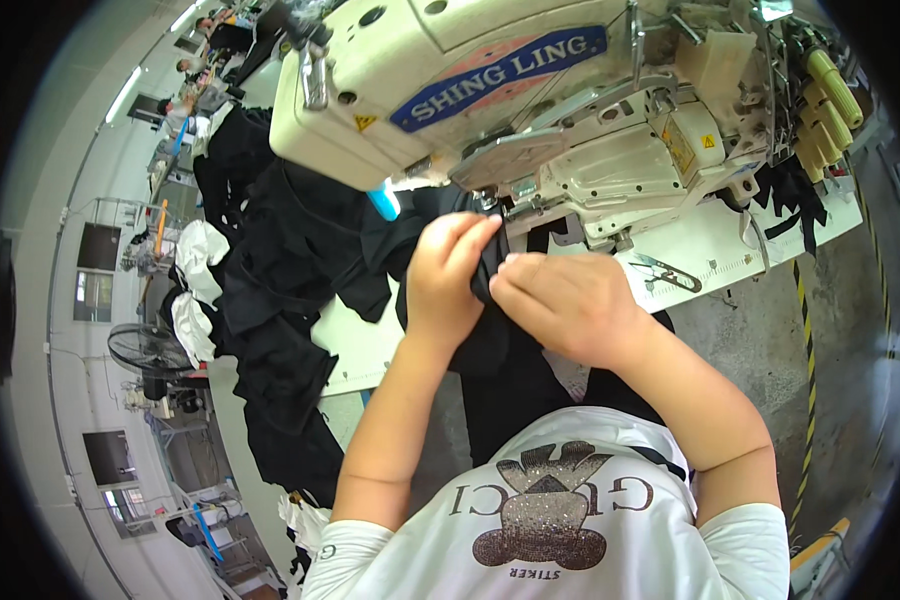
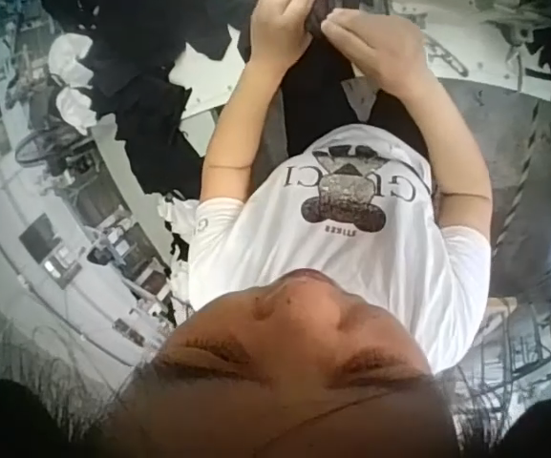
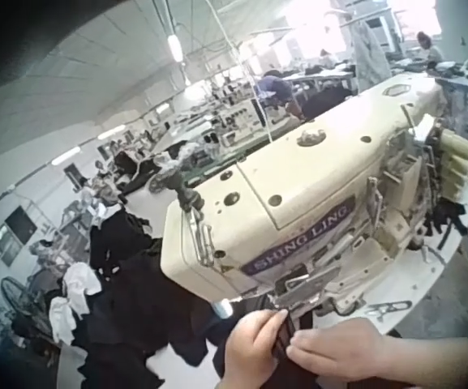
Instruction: Sewing pieces of black fabric together using an industrial sewing machine.
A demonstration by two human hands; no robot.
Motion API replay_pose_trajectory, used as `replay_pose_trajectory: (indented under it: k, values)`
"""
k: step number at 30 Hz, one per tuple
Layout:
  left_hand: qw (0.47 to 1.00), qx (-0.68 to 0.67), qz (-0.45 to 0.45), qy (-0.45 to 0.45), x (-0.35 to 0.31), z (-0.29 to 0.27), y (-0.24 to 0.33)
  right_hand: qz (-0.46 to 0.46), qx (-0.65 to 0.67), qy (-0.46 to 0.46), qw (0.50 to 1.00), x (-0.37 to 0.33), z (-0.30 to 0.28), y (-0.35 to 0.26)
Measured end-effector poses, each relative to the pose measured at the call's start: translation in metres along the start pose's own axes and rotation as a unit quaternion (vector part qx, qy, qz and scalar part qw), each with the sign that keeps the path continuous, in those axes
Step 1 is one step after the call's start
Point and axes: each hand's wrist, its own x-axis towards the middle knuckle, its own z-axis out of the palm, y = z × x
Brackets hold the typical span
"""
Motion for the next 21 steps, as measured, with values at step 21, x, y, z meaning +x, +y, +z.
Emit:
replay_pose_trajectory:
  k: [21]
  values:
    - [0.996, 0.071, 0.047, -0.021, 0.038, -0.018, -0.023, 0.090, 0.049, 0.007, 0.995, 0.031, -0.003, 0.011]
